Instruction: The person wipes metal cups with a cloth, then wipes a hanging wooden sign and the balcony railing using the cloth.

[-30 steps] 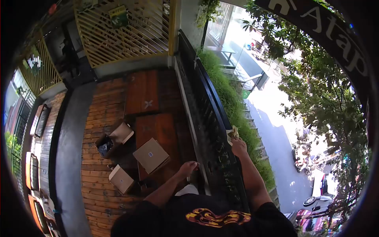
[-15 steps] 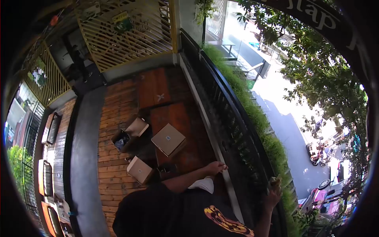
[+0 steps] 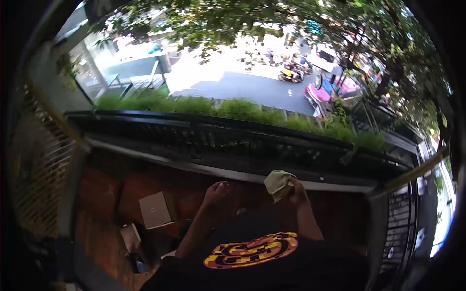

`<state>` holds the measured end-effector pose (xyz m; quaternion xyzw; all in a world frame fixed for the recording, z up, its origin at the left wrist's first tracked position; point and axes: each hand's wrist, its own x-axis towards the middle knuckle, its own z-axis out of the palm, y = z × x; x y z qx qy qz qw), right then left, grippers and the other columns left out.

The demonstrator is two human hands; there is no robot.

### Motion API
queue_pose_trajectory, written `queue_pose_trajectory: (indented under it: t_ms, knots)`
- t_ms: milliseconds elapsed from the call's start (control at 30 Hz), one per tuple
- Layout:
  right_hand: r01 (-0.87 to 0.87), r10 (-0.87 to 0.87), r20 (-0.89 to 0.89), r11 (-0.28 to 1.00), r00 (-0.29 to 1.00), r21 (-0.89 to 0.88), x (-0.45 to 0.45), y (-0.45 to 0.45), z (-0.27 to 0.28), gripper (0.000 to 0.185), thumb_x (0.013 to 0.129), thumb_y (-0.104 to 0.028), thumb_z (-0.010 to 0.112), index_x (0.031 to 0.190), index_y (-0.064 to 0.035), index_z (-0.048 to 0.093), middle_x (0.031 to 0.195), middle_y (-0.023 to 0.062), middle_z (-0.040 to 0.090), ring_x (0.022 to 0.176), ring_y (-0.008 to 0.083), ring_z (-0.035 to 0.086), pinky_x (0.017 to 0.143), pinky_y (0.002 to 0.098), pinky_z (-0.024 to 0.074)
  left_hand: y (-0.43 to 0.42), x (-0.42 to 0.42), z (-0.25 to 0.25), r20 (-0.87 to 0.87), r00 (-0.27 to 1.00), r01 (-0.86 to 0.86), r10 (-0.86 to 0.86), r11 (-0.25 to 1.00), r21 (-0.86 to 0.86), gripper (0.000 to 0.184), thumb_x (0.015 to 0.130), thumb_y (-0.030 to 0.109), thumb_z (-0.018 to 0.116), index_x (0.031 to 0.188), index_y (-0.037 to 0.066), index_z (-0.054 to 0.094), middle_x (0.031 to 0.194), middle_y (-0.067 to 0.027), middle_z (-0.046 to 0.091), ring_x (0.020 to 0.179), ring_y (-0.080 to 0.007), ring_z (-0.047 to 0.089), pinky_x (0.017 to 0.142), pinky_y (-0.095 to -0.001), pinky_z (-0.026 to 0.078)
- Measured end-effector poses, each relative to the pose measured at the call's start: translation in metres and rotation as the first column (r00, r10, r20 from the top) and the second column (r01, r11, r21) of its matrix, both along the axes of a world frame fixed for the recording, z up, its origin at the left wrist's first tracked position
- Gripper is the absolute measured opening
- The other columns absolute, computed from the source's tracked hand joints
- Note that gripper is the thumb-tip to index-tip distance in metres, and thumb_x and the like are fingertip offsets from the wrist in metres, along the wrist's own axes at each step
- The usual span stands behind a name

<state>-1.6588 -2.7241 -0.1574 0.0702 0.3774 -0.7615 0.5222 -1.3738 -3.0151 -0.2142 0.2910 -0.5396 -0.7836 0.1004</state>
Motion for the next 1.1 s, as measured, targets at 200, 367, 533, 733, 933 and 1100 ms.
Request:
queue_pose_trajectory:
  t_ms: [200, 367, 533, 733, 933, 1100]
  knots:
    - [-0.233, 0.232, -0.025, 0.951, 0.972, -0.205, 0.151, -0.015, 0.075, 0.034, 0.099, -0.021, 0.059, 0.125, -0.0006, 0.059, 0.116, 0.0112, 0.064, 0.104, 0.022, 0.064, 0.092, 0.0372, 0.0554, 0.037, 0.031, 0.053, -0.067, 0.955, 0.292, -0.289, 0.883, 0.367, 0.059, 0.105, 0.05, 0.051, 0.144, 0.006, 0.049, 0.133, -0.008, 0.061, 0.114, -0.0178, 0.061, 0.092, -0.0351, 0.053]
    - [-0.234, 0.229, -0.339, 0.972, 0.912, 0.025, 0.21, -0.019, 0.084, 0.035, 0.096, -0.022, 0.063, 0.123, -0.0001, 0.059, 0.107, 0.0092, 0.065, 0.097, 0.018, 0.066, 0.088, 0.0329, 0.0556, 0.1, 0.046, 0.119, -0.359, 0.869, 0.493, -0.34, 0.65, 0.578, 0.065, 0.104, 0.056, 0.047, 0.143, 0.003, 0.048, 0.132, -0.0107, 0.058, 0.117, -0.02, 0.059, 0.103, -0.0353, 0.048]
    - [0.029, -0.024, 0.033, 0.985, 0.999, -0.171, 0.233, 0.053, 0.118, 0.034, 0.094, -0.016, 0.06, 0.124, 0.0011, 0.059, 0.108, 0.0116, 0.065, 0.099, 0.022, 0.067, 0.09, 0.0352, 0.0553, 0.16, 0.04, 0.158, -0.248, 0.909, 0.405, -0.335, 0.562, 0.721, 0.062, 0.103, 0.055, 0.049, 0.139, 0.004, 0.051, 0.129, -0.0121, 0.059, 0.121, -0.0226, 0.059, 0.104, -0.0381, 0.049]
    - [0.28, -0.244, 0.142, 0.889, 0.959, -0.362, 0.216, 0.147, 0.123, 0.046, 0.089, -0.025, 0.064, 0.127, -0.001, 0.056, 0.11, 0.0143, 0.066, 0.098, 0.0253, 0.068, 0.086, 0.0404, 0.0579, 0.226, -0.002, 0.154, -0.342, 0.817, 0.559, -0.464, 0.49, 0.669, 0.056, 0.104, 0.048, 0.048, 0.138, 0.004, 0.052, 0.131, -0.013, 0.06, 0.12, -0.0241, 0.06, 0.104, -0.0391, 0.049]
    - [0.259, -0.275, -0.175, 0.96, 0.945, -0.107, 0.167, 0.215, 0.127, 0.048, 0.092, -0.027, 0.066, 0.131, -0.0012, 0.056, 0.116, 0.0125, 0.064, 0.101, 0.0216, 0.066, 0.087, 0.0367, 0.056, 0.31, -0.071, 0.161, -0.518, 0.675, 0.738, -0.525, 0.468, 0.487, 0.051, 0.104, 0.041, 0.046, 0.138, 0.004, 0.052, 0.133, -0.0139, 0.06, 0.12, -0.0255, 0.061, 0.103, -0.04, 0.05]
    - [0.011, 0.008, -0.447, 0.999, 0.894, 0.04, 0.091, 0.249, 0.034, 0.048, 0.097, -0.024, 0.066, 0.136, -0.0005, 0.054, 0.122, 0.0099, 0.064, 0.113, 0.0172, 0.062, 0.095, 0.0329, 0.0512, 0.35, -0.13, 0.132, -0.658, 0.629, 0.772, -0.415, 0.23, 0.593, 0.045, 0.105, 0.034, 0.045, 0.135, 0.003, 0.055, 0.132, -0.0139, 0.063, 0.119, -0.026, 0.062, 0.101, -0.0398, 0.051]
